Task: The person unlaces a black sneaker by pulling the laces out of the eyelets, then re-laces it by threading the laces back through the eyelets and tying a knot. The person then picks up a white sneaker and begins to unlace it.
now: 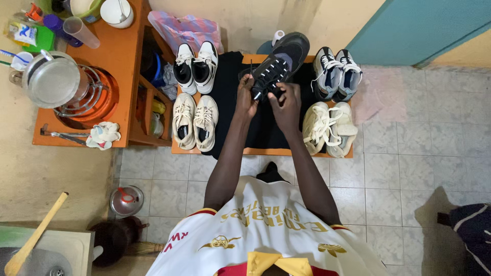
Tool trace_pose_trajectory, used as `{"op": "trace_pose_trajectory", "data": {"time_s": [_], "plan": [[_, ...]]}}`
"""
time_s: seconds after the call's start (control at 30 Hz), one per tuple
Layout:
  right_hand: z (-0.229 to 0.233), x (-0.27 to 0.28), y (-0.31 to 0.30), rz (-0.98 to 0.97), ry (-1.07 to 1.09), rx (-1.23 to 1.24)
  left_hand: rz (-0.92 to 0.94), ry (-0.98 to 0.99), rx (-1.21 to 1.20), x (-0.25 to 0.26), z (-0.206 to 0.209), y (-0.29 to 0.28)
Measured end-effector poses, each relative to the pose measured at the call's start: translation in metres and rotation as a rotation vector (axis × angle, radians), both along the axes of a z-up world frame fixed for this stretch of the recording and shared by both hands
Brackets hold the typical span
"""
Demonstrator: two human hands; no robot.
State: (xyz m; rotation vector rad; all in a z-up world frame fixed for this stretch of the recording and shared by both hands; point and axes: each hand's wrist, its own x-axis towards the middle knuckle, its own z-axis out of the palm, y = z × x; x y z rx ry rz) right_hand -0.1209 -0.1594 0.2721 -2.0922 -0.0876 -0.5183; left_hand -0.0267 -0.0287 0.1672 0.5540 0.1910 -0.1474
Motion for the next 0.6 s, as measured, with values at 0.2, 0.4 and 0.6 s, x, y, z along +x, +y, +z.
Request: {"op": "trace_pose_trajectory", "data": {"time_s": [0.2, 0.4, 0.6], "plan": [[0.023, 0.008, 0.012, 0.043, -0.143, -0.214, -0.009, -0.003, 0.011, -0.010, 0.019, -0.001], [0.015, 0.012, 0.012, 0.083, -0.253, -0.245, -0.013, 0.027, 0.006, -0.011, 0.018, -0.002], [0.003, 0.019, 0.002, 0.033, -0.066, 0.276, 0.009, 0.048, 0.018, -0.010, 0.017, 0.004]]}}
